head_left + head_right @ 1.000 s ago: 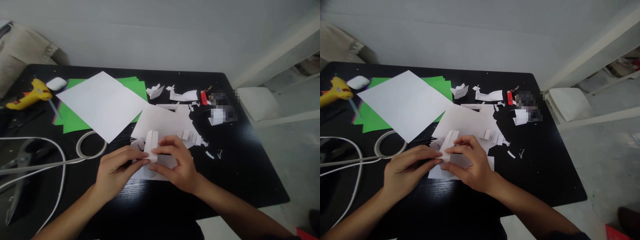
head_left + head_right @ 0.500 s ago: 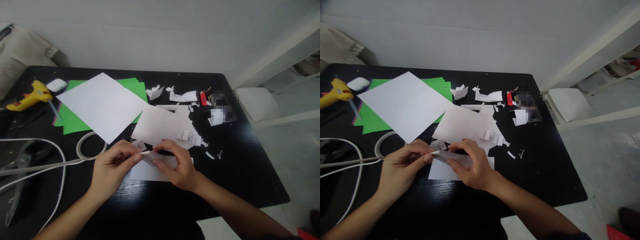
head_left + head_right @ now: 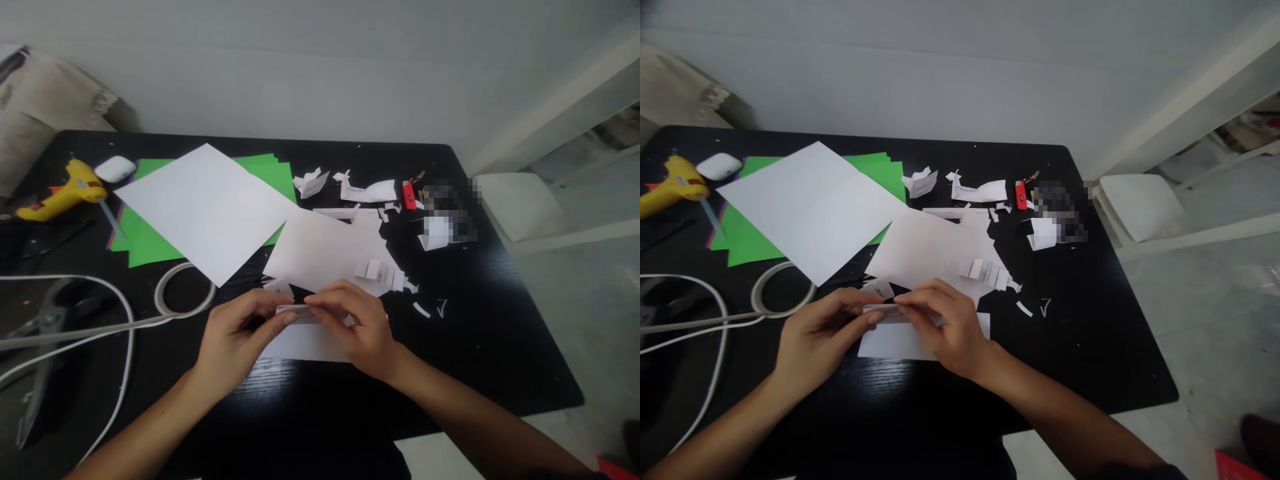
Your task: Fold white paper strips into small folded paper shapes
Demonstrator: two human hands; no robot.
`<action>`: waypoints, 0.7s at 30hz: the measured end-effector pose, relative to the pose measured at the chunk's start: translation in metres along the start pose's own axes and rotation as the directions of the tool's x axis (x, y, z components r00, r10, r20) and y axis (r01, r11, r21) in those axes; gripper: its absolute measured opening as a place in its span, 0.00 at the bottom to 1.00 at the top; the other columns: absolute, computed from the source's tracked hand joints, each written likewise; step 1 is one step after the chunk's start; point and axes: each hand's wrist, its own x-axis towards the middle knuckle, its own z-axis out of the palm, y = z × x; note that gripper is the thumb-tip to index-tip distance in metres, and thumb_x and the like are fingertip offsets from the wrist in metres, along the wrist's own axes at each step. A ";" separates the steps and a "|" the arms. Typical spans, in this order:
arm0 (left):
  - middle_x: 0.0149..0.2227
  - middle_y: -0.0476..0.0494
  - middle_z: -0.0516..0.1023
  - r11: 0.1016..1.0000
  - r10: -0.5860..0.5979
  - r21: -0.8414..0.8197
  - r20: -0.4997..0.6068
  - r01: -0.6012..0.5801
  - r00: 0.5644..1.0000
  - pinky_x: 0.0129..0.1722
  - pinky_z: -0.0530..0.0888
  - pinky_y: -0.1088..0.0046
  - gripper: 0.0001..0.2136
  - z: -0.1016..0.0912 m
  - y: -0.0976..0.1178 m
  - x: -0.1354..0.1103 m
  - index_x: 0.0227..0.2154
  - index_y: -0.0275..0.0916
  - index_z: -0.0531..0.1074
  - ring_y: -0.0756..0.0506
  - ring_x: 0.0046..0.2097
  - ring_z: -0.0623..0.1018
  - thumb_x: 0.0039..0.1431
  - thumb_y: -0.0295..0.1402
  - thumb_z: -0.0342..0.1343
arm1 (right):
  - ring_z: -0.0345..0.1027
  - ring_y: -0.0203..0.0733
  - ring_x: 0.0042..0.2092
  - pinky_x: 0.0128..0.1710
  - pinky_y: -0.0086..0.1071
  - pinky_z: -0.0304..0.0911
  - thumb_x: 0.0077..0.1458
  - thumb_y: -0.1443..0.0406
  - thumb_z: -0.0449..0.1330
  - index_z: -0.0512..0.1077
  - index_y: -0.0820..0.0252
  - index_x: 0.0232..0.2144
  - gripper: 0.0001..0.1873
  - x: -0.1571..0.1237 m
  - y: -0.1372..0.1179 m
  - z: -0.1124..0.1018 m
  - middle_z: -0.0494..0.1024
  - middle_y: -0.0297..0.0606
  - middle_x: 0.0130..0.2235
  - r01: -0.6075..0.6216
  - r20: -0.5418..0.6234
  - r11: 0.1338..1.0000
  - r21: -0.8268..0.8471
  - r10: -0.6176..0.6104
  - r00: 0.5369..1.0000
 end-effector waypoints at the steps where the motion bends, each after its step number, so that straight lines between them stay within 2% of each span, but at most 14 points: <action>1: 0.30 0.50 0.82 1.000 -0.015 0.001 -0.014 0.015 1.000 0.28 0.74 0.78 0.04 0.000 0.000 0.000 0.39 0.43 0.81 0.51 0.28 0.79 0.61 0.32 0.67 | 0.76 0.38 0.39 0.37 0.31 0.73 0.63 0.71 0.64 0.81 0.55 0.44 0.09 0.000 0.000 0.000 0.81 0.37 0.39 -0.016 -0.022 1.000 0.000 0.016 1.000; 4: 0.26 0.52 0.81 0.997 -0.066 -0.031 -0.037 0.065 0.997 0.26 0.75 0.79 0.04 -0.001 0.001 0.000 0.38 0.42 0.81 0.52 0.25 0.79 0.60 0.31 0.67 | 0.77 0.37 0.38 0.38 0.31 0.73 0.60 0.68 0.68 0.81 0.54 0.40 0.06 0.000 0.001 0.000 0.82 0.34 0.38 -0.091 -0.067 0.996 0.005 0.091 0.994; 7: 0.26 0.52 0.82 0.989 -0.119 -0.091 -0.054 0.114 0.991 0.26 0.77 0.79 0.03 0.000 0.002 0.001 0.37 0.42 0.82 0.51 0.25 0.80 0.60 0.31 0.67 | 0.78 0.39 0.39 0.39 0.31 0.74 0.57 0.65 0.71 0.81 0.53 0.39 0.07 0.001 0.003 0.000 0.84 0.33 0.37 -0.204 -0.071 0.978 0.048 0.207 0.976; 12: 0.28 0.51 0.84 0.975 -0.199 -0.124 -0.104 0.185 0.974 0.26 0.78 0.78 0.02 0.001 0.004 0.003 0.35 0.42 0.82 0.51 0.24 0.80 0.59 0.32 0.67 | 0.78 0.38 0.33 0.30 0.29 0.72 0.50 0.63 0.75 0.82 0.53 0.36 0.09 0.004 0.007 0.001 0.85 0.34 0.35 -0.321 -0.121 0.933 0.163 0.341 0.932; 17: 0.23 0.54 0.82 0.969 -0.226 -0.129 -0.122 0.210 0.967 0.27 0.77 0.80 0.01 -0.001 0.007 0.005 0.34 0.42 0.82 0.52 0.24 0.80 0.59 0.31 0.66 | 0.76 0.35 0.26 0.27 0.26 0.71 0.47 0.62 0.77 0.82 0.54 0.32 0.09 0.005 0.004 0.001 0.81 0.31 0.24 -0.429 -0.118 0.859 0.280 0.475 0.872; 21: 0.23 0.53 0.82 0.970 -0.229 -0.115 -0.114 0.216 0.967 0.27 0.77 0.78 0.02 -0.001 0.007 0.006 0.34 0.42 0.82 0.52 0.23 0.80 0.60 0.32 0.65 | 0.79 0.37 0.27 0.29 0.27 0.75 0.46 0.62 0.77 0.82 0.55 0.31 0.10 0.005 0.002 0.001 0.83 0.32 0.25 -0.463 -0.112 0.823 0.329 0.521 0.846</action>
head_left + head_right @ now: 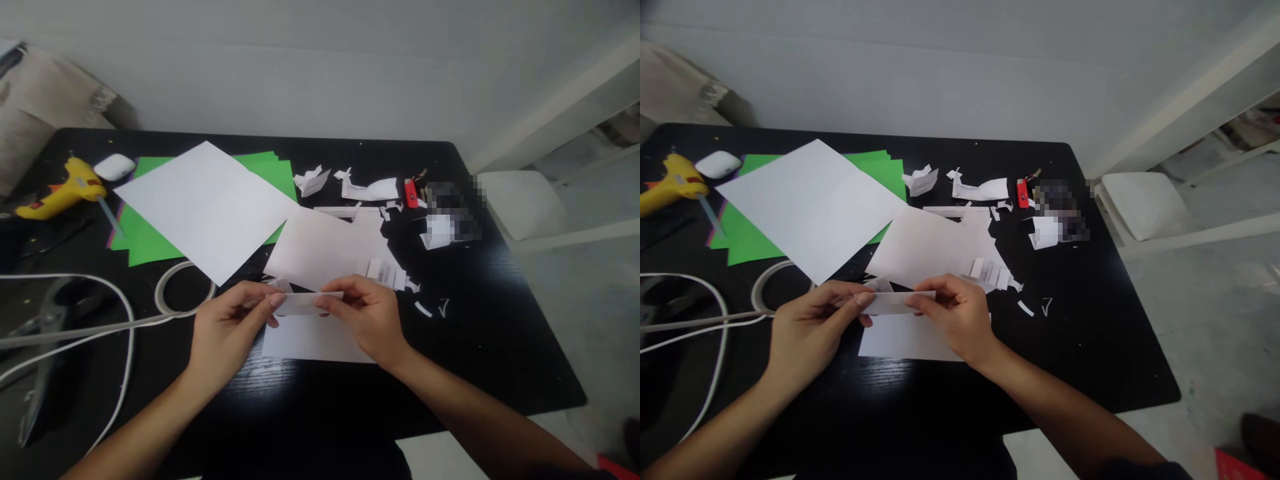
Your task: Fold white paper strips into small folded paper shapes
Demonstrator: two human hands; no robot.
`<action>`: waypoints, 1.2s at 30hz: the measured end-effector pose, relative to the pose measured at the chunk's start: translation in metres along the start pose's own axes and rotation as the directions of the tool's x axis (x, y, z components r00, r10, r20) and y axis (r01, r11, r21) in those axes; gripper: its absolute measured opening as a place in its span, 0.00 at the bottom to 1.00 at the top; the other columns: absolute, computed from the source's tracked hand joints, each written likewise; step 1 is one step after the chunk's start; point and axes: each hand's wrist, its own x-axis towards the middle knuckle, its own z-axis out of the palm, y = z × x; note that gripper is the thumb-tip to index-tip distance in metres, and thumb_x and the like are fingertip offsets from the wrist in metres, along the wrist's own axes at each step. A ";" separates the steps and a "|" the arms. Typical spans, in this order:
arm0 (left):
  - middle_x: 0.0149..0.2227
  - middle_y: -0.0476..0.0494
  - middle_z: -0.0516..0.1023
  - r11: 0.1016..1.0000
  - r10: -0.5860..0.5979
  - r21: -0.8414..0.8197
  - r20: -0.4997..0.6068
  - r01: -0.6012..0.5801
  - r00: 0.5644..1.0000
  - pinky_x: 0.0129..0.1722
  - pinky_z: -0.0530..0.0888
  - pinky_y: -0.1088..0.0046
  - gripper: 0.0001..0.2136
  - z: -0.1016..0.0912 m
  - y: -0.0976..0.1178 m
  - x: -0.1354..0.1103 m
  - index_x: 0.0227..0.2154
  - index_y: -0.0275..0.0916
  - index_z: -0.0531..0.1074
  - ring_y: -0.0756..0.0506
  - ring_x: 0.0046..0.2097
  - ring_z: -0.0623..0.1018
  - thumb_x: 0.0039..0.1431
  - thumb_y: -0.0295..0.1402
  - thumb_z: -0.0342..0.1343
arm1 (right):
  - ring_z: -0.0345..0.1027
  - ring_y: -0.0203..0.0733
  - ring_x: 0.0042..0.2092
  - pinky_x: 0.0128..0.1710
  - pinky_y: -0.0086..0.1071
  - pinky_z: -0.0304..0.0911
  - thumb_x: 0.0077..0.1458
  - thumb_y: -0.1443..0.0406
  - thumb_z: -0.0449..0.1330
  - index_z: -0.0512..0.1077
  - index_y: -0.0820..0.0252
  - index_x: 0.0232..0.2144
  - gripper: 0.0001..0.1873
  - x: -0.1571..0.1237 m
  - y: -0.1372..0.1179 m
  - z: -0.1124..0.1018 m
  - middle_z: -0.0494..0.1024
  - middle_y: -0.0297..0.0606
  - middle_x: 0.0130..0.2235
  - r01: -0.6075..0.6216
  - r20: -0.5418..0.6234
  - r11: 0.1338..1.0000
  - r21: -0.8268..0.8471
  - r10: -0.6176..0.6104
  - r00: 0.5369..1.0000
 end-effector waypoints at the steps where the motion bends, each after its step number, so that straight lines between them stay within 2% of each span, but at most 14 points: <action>1: 0.23 0.53 0.82 1.000 0.002 0.008 0.002 -0.002 1.000 0.28 0.77 0.78 0.02 0.000 -0.001 0.000 0.34 0.42 0.83 0.52 0.24 0.80 0.61 0.32 0.65 | 0.79 0.37 0.27 0.29 0.27 0.75 0.45 0.62 0.78 0.82 0.55 0.30 0.10 0.000 0.000 0.000 0.83 0.32 0.25 -0.004 -0.006 1.000 0.002 0.004 1.000; 12: 0.26 0.52 0.84 1.000 -0.022 0.019 -0.016 0.022 1.000 0.28 0.79 0.74 0.02 0.000 0.000 0.001 0.34 0.45 0.84 0.50 0.24 0.81 0.60 0.34 0.67 | 0.80 0.41 0.27 0.29 0.32 0.78 0.45 0.60 0.78 0.82 0.55 0.30 0.11 -0.001 -0.001 0.000 0.83 0.34 0.26 0.011 -0.027 0.999 -0.035 -0.012 1.000; 26: 0.26 0.51 0.85 0.995 -0.097 -0.014 -0.023 0.097 0.995 0.30 0.81 0.73 0.02 -0.001 -0.001 0.003 0.33 0.45 0.85 0.48 0.26 0.83 0.58 0.34 0.68 | 0.79 0.40 0.27 0.27 0.31 0.76 0.44 0.61 0.78 0.82 0.55 0.30 0.11 0.000 -0.002 -0.001 0.83 0.33 0.26 0.036 -0.035 0.998 -0.049 -0.038 0.999; 33: 0.32 0.48 0.87 0.986 -0.144 -0.083 -0.023 0.141 0.989 0.29 0.81 0.72 0.03 -0.002 0.002 0.007 0.32 0.42 0.84 0.49 0.24 0.82 0.58 0.34 0.67 | 0.81 0.41 0.30 0.33 0.36 0.83 0.46 0.60 0.77 0.83 0.56 0.30 0.10 0.005 -0.003 -0.001 0.84 0.34 0.29 -0.054 0.024 0.988 0.142 0.052 0.998; 36: 0.34 0.46 0.87 0.983 -0.154 -0.106 -0.005 0.153 0.988 0.29 0.81 0.71 0.04 -0.003 0.002 0.008 0.33 0.41 0.83 0.49 0.24 0.82 0.59 0.35 0.66 | 0.81 0.41 0.30 0.33 0.37 0.83 0.46 0.60 0.77 0.83 0.56 0.29 0.10 0.005 -0.004 0.000 0.84 0.34 0.29 -0.070 0.010 0.986 0.154 0.069 0.998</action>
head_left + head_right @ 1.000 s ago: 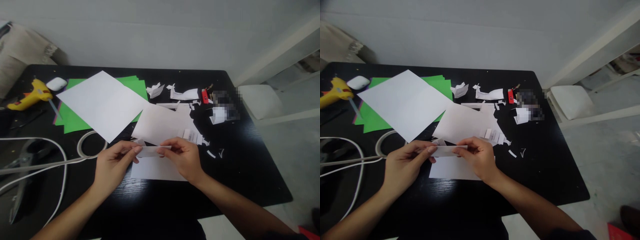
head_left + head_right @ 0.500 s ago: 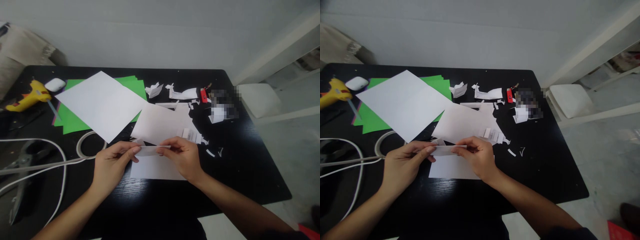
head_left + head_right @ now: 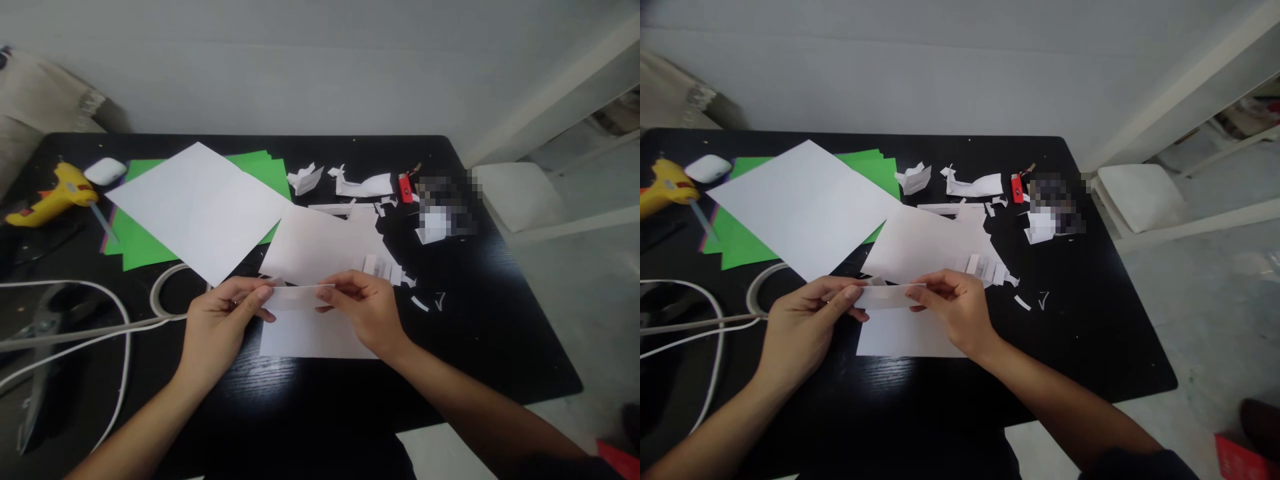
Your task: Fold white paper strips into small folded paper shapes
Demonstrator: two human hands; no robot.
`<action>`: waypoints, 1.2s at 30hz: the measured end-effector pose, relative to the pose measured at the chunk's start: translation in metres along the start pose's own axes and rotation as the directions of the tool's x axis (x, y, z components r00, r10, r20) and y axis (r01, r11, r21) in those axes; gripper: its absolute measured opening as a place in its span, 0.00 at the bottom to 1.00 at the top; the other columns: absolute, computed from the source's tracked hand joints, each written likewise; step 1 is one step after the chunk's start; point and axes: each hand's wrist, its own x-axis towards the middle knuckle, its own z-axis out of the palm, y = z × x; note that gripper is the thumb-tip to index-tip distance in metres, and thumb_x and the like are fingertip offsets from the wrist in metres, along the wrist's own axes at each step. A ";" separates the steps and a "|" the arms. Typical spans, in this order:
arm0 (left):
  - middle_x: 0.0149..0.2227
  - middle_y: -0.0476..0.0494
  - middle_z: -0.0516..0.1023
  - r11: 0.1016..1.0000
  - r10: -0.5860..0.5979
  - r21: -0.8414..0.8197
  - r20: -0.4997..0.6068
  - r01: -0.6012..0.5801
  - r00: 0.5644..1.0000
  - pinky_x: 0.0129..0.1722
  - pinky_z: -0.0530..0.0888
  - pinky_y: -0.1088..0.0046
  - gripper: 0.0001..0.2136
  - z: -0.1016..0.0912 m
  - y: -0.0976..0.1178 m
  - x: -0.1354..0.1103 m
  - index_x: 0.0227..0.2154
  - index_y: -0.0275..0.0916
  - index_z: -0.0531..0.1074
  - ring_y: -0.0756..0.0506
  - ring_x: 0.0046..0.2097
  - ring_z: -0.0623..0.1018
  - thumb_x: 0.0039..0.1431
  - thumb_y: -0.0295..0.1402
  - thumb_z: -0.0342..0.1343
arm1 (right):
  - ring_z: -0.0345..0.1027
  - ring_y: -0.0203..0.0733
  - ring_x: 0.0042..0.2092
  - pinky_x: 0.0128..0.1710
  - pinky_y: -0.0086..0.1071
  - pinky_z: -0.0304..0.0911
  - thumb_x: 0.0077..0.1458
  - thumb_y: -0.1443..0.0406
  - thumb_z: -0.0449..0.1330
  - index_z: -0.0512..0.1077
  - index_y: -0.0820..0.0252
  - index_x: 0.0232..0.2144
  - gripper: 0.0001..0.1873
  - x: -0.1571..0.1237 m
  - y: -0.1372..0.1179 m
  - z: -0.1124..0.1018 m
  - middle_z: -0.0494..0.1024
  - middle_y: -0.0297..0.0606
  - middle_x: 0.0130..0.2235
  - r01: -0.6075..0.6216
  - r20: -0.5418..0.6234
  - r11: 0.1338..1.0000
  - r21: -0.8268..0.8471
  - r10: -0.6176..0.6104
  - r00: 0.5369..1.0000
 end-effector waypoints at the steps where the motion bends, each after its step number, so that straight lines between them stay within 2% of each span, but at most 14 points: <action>1: 0.35 0.46 0.87 1.000 -0.003 -0.008 0.009 0.003 1.000 0.30 0.81 0.71 0.05 0.000 0.000 0.001 0.34 0.41 0.83 0.49 0.24 0.82 0.59 0.36 0.66 | 0.81 0.41 0.30 0.33 0.38 0.84 0.45 0.59 0.77 0.83 0.56 0.29 0.10 0.000 0.000 0.000 0.84 0.35 0.29 -0.002 -0.008 1.000 -0.005 0.002 1.000; 3: 0.34 0.47 0.87 1.000 -0.007 -0.015 0.027 0.007 1.000 0.30 0.81 0.71 0.06 0.000 -0.002 0.002 0.35 0.40 0.82 0.49 0.25 0.82 0.60 0.37 0.66 | 0.81 0.42 0.31 0.34 0.39 0.84 0.45 0.59 0.77 0.83 0.57 0.28 0.11 -0.001 -0.001 0.000 0.84 0.35 0.29 -0.005 -0.023 1.000 -0.015 0.005 1.000; 5: 0.28 0.49 0.85 1.000 -0.006 -0.001 0.034 0.006 0.999 0.30 0.79 0.73 0.07 0.000 -0.002 0.002 0.35 0.40 0.81 0.49 0.25 0.81 0.60 0.38 0.66 | 0.81 0.43 0.32 0.34 0.40 0.85 0.45 0.58 0.77 0.83 0.57 0.28 0.11 0.000 -0.002 -0.001 0.84 0.35 0.29 -0.007 -0.030 1.000 -0.018 0.007 1.000; 8: 0.21 0.52 0.81 0.998 0.005 0.070 0.014 -0.006 1.000 0.33 0.77 0.74 0.06 -0.001 -0.002 0.001 0.33 0.40 0.80 0.50 0.25 0.80 0.61 0.37 0.66 | 0.81 0.43 0.33 0.35 0.39 0.85 0.45 0.58 0.77 0.83 0.57 0.29 0.11 0.000 -0.002 -0.001 0.85 0.36 0.29 -0.013 -0.028 1.000 -0.010 0.013 1.000; 10: 0.20 0.53 0.80 0.994 0.022 0.105 -0.009 -0.021 1.000 0.35 0.76 0.73 0.07 -0.002 -0.001 0.000 0.31 0.40 0.80 0.50 0.25 0.79 0.61 0.38 0.66 | 0.82 0.43 0.33 0.35 0.39 0.85 0.45 0.59 0.77 0.83 0.57 0.29 0.11 0.001 -0.002 -0.001 0.85 0.36 0.30 -0.020 -0.024 1.000 -0.001 0.019 1.000; 15: 0.20 0.53 0.81 0.993 0.058 0.104 -0.055 -0.052 0.997 0.34 0.76 0.72 0.06 -0.001 -0.001 -0.004 0.31 0.41 0.80 0.48 0.25 0.80 0.60 0.37 0.66 | 0.82 0.44 0.33 0.35 0.39 0.84 0.47 0.59 0.77 0.83 0.56 0.29 0.10 0.001 -0.001 -0.001 0.85 0.36 0.30 -0.015 -0.024 1.000 -0.008 0.015 1.000; 19: 0.25 0.51 0.83 0.996 0.090 0.022 0.016 -0.091 0.996 0.32 0.77 0.72 0.05 0.002 0.001 -0.005 0.37 0.41 0.80 0.48 0.26 0.81 0.62 0.35 0.64 | 0.82 0.44 0.34 0.36 0.40 0.85 0.45 0.58 0.77 0.83 0.57 0.29 0.11 0.002 0.001 -0.002 0.85 0.36 0.30 -0.012 -0.062 1.000 -0.011 0.011 0.998; 22: 0.24 0.52 0.81 0.993 0.118 -0.007 0.044 -0.117 0.992 0.29 0.76 0.74 0.03 0.003 0.002 -0.006 0.35 0.41 0.78 0.50 0.25 0.79 0.63 0.33 0.63 | 0.82 0.44 0.34 0.36 0.40 0.85 0.44 0.57 0.78 0.83 0.57 0.29 0.12 0.003 0.000 -0.003 0.85 0.37 0.31 -0.013 -0.082 1.000 -0.015 0.011 0.997; 29: 0.23 0.52 0.80 0.991 0.135 -0.006 0.017 -0.135 0.991 0.33 0.78 0.73 0.03 0.001 -0.001 -0.008 0.33 0.40 0.78 0.49 0.27 0.80 0.64 0.32 0.63 | 0.82 0.43 0.34 0.36 0.38 0.85 0.47 0.59 0.77 0.83 0.56 0.29 0.10 0.003 -0.001 -0.004 0.85 0.36 0.30 0.017 -0.063 1.000 -0.013 -0.018 0.998; 36: 0.28 0.48 0.83 0.993 0.118 -0.023 0.112 -0.117 0.987 0.29 0.77 0.75 0.05 0.003 -0.004 -0.004 0.34 0.39 0.77 0.51 0.26 0.79 0.66 0.33 0.61 | 0.82 0.43 0.33 0.37 0.40 0.85 0.48 0.59 0.76 0.83 0.56 0.29 0.09 0.005 -0.004 -0.005 0.85 0.36 0.31 0.003 -0.085 1.000 -0.011 -0.004 0.996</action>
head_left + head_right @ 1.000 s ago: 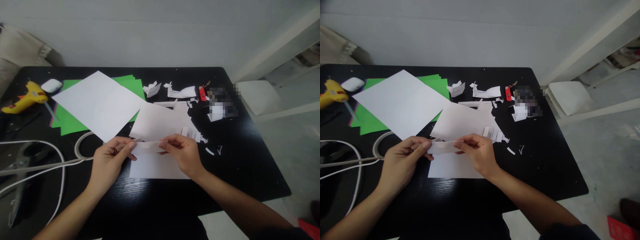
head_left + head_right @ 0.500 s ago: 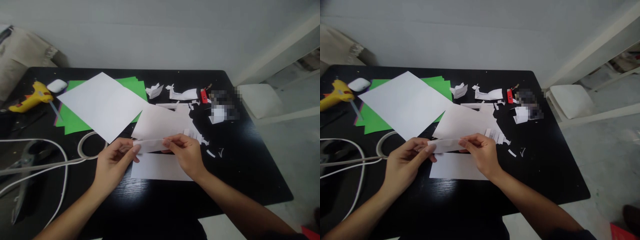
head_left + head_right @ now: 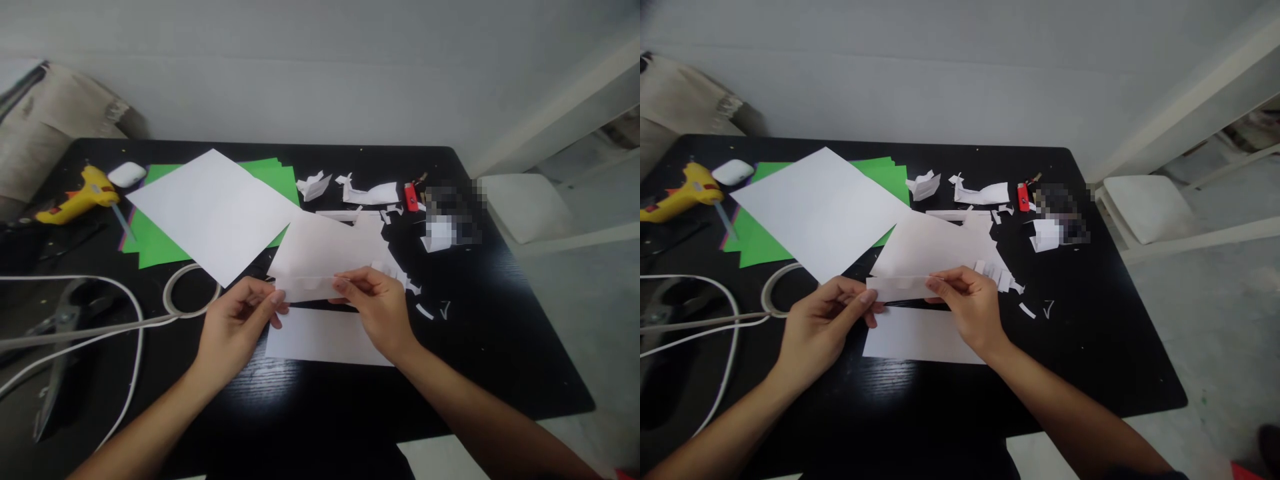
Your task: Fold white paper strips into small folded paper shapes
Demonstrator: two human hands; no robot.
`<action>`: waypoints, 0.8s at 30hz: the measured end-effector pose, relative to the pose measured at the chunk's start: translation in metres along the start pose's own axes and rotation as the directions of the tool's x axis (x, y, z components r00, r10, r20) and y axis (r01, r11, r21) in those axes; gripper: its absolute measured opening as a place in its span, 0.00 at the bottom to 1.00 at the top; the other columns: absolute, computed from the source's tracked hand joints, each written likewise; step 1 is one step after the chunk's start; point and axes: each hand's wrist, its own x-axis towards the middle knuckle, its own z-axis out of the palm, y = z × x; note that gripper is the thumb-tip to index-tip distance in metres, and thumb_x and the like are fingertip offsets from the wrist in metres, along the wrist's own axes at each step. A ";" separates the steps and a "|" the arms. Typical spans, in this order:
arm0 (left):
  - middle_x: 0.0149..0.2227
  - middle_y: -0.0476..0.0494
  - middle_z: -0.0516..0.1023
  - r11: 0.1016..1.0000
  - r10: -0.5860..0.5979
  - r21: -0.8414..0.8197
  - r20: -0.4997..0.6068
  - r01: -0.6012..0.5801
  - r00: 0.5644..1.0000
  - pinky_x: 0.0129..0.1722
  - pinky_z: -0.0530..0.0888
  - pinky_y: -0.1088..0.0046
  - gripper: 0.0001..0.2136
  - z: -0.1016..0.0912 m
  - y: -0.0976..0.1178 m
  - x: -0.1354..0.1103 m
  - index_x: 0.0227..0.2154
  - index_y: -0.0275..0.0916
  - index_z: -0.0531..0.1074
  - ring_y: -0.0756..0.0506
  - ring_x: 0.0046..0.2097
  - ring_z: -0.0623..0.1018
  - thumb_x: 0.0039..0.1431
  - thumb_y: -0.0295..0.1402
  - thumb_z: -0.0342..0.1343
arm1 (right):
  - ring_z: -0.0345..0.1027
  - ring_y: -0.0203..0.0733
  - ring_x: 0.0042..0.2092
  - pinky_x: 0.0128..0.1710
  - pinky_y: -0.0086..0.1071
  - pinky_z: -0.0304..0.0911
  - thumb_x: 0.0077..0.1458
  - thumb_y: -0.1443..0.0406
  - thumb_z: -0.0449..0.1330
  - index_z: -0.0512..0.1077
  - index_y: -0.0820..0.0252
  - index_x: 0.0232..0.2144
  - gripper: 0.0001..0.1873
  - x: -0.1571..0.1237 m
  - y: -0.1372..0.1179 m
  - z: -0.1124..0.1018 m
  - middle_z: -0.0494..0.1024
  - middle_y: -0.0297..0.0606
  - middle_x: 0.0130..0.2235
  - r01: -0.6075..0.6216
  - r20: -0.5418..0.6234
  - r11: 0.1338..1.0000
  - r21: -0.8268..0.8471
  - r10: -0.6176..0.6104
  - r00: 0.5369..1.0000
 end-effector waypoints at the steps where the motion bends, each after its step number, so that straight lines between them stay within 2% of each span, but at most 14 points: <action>1: 0.28 0.48 0.83 1.000 -0.005 -0.006 0.000 0.005 1.000 0.29 0.77 0.75 0.06 0.000 0.000 0.000 0.34 0.39 0.76 0.51 0.26 0.79 0.66 0.34 0.61 | 0.82 0.42 0.34 0.37 0.39 0.85 0.48 0.59 0.76 0.83 0.57 0.29 0.09 0.000 0.000 0.000 0.85 0.35 0.31 0.001 0.005 1.000 0.007 -0.001 1.000; 7: 0.29 0.48 0.83 0.999 -0.029 -0.016 0.000 0.029 1.000 0.34 0.78 0.74 0.05 -0.002 -0.001 0.000 0.36 0.38 0.77 0.51 0.28 0.80 0.66 0.34 0.62 | 0.80 0.39 0.34 0.36 0.37 0.84 0.49 0.59 0.76 0.82 0.58 0.29 0.10 0.000 0.004 0.000 0.84 0.35 0.31 0.003 0.020 0.999 0.049 -0.004 1.000; 13: 0.30 0.47 0.83 0.999 -0.030 -0.043 -0.011 0.029 0.999 0.31 0.77 0.73 0.06 -0.001 0.002 0.000 0.33 0.38 0.77 0.50 0.27 0.79 0.65 0.33 0.62 | 0.78 0.37 0.33 0.37 0.34 0.83 0.49 0.59 0.76 0.81 0.58 0.29 0.10 -0.001 0.003 0.001 0.83 0.33 0.31 -0.019 0.038 0.996 0.082 0.016 0.999; 16: 0.29 0.48 0.83 0.995 -0.038 -0.094 -0.057 0.032 0.998 0.33 0.77 0.73 0.06 -0.003 0.002 0.001 0.33 0.38 0.77 0.50 0.28 0.79 0.65 0.33 0.63 | 0.77 0.35 0.32 0.36 0.32 0.82 0.50 0.60 0.76 0.80 0.58 0.29 0.10 -0.002 0.003 0.003 0.81 0.32 0.29 -0.044 0.088 0.995 0.089 0.036 0.996; 18: 0.29 0.49 0.83 0.990 -0.039 -0.141 -0.082 0.027 0.996 0.35 0.76 0.73 0.05 -0.005 0.001 0.003 0.34 0.38 0.77 0.50 0.29 0.79 0.66 0.34 0.62 | 0.75 0.34 0.30 0.33 0.30 0.80 0.50 0.61 0.76 0.80 0.59 0.29 0.10 -0.003 0.004 0.003 0.80 0.32 0.28 -0.070 0.166 0.994 0.079 0.056 0.985; 21: 0.26 0.51 0.80 0.984 -0.032 -0.179 -0.090 0.015 0.995 0.35 0.74 0.76 0.05 -0.008 -0.003 0.005 0.35 0.39 0.77 0.52 0.29 0.78 0.67 0.33 0.61 | 0.75 0.34 0.30 0.32 0.30 0.77 0.51 0.61 0.75 0.78 0.61 0.30 0.11 -0.006 0.006 0.002 0.79 0.32 0.28 -0.137 0.360 0.988 0.069 0.104 0.927; 24: 0.24 0.51 0.79 0.987 -0.030 -0.156 -0.004 0.029 1.000 0.33 0.74 0.76 0.06 -0.009 -0.003 0.003 0.34 0.38 0.77 0.51 0.28 0.77 0.67 0.33 0.60 | 0.78 0.37 0.33 0.37 0.33 0.76 0.55 0.61 0.72 0.78 0.63 0.35 0.11 -0.011 0.006 0.001 0.82 0.37 0.32 -0.223 0.558 0.974 0.032 0.167 0.813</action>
